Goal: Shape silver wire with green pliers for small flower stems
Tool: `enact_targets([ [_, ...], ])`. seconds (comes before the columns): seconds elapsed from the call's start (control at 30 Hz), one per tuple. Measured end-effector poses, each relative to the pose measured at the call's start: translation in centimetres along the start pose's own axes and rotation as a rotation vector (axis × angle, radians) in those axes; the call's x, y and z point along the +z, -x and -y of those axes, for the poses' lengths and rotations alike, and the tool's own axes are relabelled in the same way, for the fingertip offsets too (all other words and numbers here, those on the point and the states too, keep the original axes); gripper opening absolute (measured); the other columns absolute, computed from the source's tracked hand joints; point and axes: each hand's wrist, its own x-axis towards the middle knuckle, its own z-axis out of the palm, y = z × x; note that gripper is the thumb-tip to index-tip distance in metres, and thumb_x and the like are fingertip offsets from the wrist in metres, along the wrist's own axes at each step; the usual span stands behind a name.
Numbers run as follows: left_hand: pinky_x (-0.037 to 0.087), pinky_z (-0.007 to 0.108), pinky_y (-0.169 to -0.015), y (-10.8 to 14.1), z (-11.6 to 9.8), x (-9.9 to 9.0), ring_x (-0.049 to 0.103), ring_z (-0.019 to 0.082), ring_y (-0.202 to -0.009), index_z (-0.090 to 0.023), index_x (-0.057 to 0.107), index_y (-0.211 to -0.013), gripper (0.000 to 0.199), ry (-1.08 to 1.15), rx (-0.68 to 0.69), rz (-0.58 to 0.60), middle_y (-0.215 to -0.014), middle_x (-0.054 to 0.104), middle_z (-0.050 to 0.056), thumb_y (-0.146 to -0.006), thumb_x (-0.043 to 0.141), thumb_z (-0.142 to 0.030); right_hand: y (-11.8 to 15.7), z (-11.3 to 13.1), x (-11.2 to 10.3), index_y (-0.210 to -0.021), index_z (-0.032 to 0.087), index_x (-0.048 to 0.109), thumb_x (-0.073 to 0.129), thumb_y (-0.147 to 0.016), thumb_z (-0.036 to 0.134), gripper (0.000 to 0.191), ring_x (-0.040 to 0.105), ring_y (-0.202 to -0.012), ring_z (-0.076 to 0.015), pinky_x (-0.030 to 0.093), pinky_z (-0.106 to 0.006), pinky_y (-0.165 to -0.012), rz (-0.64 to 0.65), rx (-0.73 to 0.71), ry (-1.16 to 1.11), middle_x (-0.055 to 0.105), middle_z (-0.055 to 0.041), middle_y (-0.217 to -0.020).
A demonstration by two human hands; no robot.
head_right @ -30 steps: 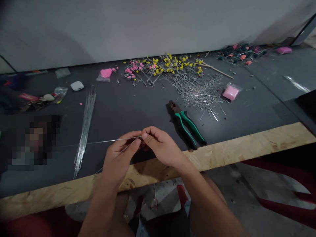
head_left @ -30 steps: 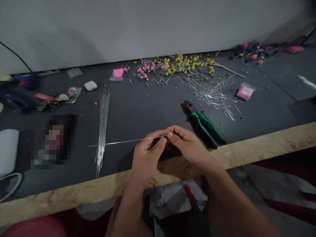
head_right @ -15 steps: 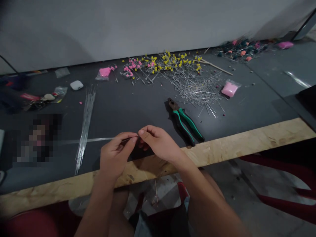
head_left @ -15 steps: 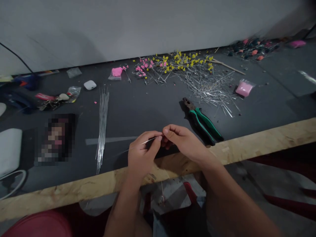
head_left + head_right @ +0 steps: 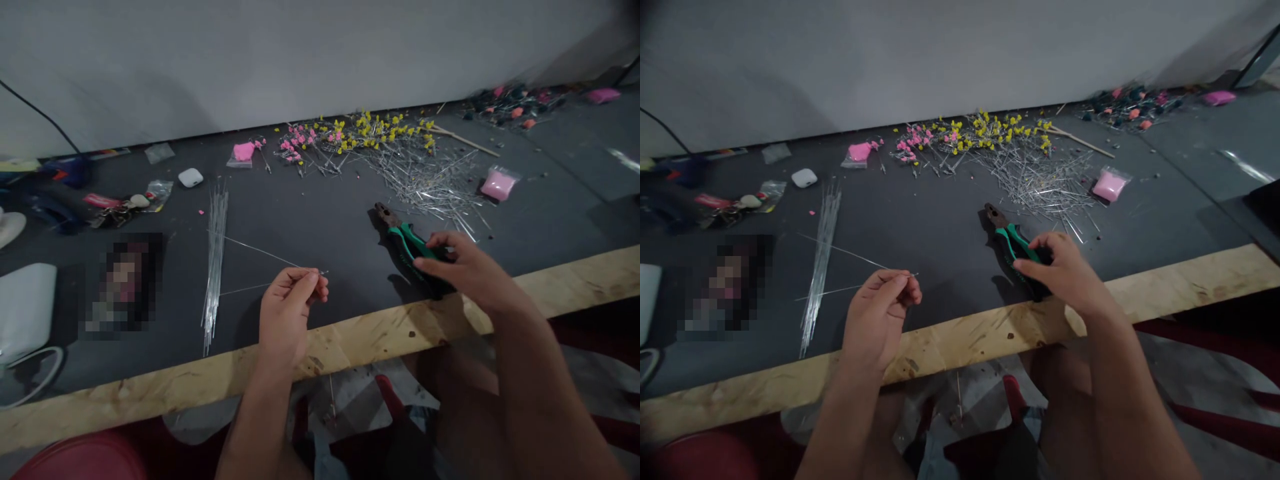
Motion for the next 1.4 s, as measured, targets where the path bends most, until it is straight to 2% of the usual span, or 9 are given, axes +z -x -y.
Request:
enact_targets([
  [0.1,0.045,0.022,-0.059,0.1,-0.2,0.0,0.058,0.009,-0.060,-0.015,0.064,-0.071,0.006,0.012,-0.008,-0.003,-0.065,0.065,0.000,-0.071,0.069,-0.019,0.1,0.0,1.3,-0.086,0.023,0.060,0.076,-0.059,0.048,0.040,0.045,-0.112,-0.0364,0.033,-0.052,-0.092,0.078,-0.030,0.229,0.053,-0.0106,-0.118],
  [0.27,0.045,0.023,-0.060,0.0,-0.3,0.0,0.057,0.010,-0.061,-0.015,0.064,-0.071,0.008,0.002,-0.013,-0.022,-0.064,0.064,0.001,-0.071,0.069,-0.020,-0.1,0.9,1.5,-0.089,0.023,0.059,0.070,-0.065,0.039,0.030,0.051,-0.106,-0.0309,0.038,-0.046,-0.091,0.067,-0.055,0.143,0.057,-0.0086,-0.109],
  [0.43,0.046,0.022,-0.059,-0.1,-0.3,-0.1,0.057,0.009,-0.061,-0.015,0.066,-0.071,0.005,0.009,0.057,-0.031,-0.064,0.063,0.000,-0.073,0.067,-0.019,1.4,2.1,0.4,-0.107,0.025,0.060,0.069,-0.067,0.037,0.043,0.059,-0.082,-0.0250,0.046,-0.038,-0.072,0.106,0.175,-0.208,0.064,-0.0041,-0.093],
  [0.53,0.047,0.021,-0.059,0.0,0.1,0.0,0.059,0.009,-0.061,-0.016,0.067,-0.072,0.003,-0.011,0.114,-0.012,-0.064,0.065,0.000,-0.074,0.068,-0.018,3.0,4.0,0.9,-0.097,0.025,0.062,0.065,-0.071,0.032,0.028,0.062,-0.075,-0.0202,0.049,-0.033,-0.068,0.205,0.286,-0.548,0.064,-0.0024,-0.097],
  [0.6,0.049,0.022,-0.062,0.1,0.5,0.1,0.061,0.009,-0.063,-0.017,0.069,-0.075,0.002,-0.048,0.174,0.003,-0.066,0.066,0.000,-0.076,0.068,-0.019,4.0,5.6,1.5,-0.082,0.024,0.059,0.063,-0.072,0.030,0.012,0.063,-0.070,-0.0172,0.048,-0.030,-0.062,0.238,0.362,-0.708,0.064,-0.0004,-0.096],
  [0.77,0.054,0.024,-0.071,0.3,0.8,0.4,0.066,0.012,-0.076,-0.020,0.069,-0.078,0.004,-0.267,0.398,-0.069,-0.081,0.071,0.000,-0.079,0.067,-0.024,5.3,8.9,2.5,-0.077,0.021,0.056,0.060,-0.077,0.021,0.004,0.058,-0.088,-0.0167,0.043,-0.024,-0.072,0.463,0.181,-0.588,0.061,-0.0002,-0.089],
  [0.97,0.055,0.025,-0.072,-0.1,0.1,0.2,0.066,0.012,-0.076,-0.018,0.066,-0.078,0.008,-0.413,0.527,-0.242,-0.085,0.071,0.001,-0.081,0.064,-0.026,6.3,10.9,2.4,-0.074,0.019,0.053,0.051,-0.078,0.010,0.010,0.053,-0.082,-0.0129,0.041,-0.022,-0.070,0.713,0.054,-0.491,0.054,-0.0009,-0.103],
  [1.17,0.055,0.024,-0.073,-0.5,-0.2,-0.2,0.066,0.011,-0.077,-0.017,0.066,-0.079,0.007,-0.492,0.559,-0.301,-0.084,0.070,0.001,-0.081,0.063,-0.023,7.0,11.0,2.7,-0.074,0.019,0.049,0.051,-0.083,0.015,0.011,0.052,-0.093,-0.0145,0.041,-0.025,-0.083,0.756,0.040,-0.505,0.053,-0.0014,-0.109],
  [1.4,0.054,0.027,-0.078,-0.6,-0.1,-0.9,0.065,0.013,-0.084,-0.019,0.066,-0.083,0.006,-0.692,0.736,-0.232,-0.089,0.069,0.001,-0.083,0.060,-0.018,7.1,11.2,2.5,-0.079,0.020,0.054,0.051,-0.084,0.014,0.008,0.052,-0.106,-0.0157,0.038,-0.027,-0.096,0.781,0.052,-0.554,0.054,-0.0006,-0.114],
])
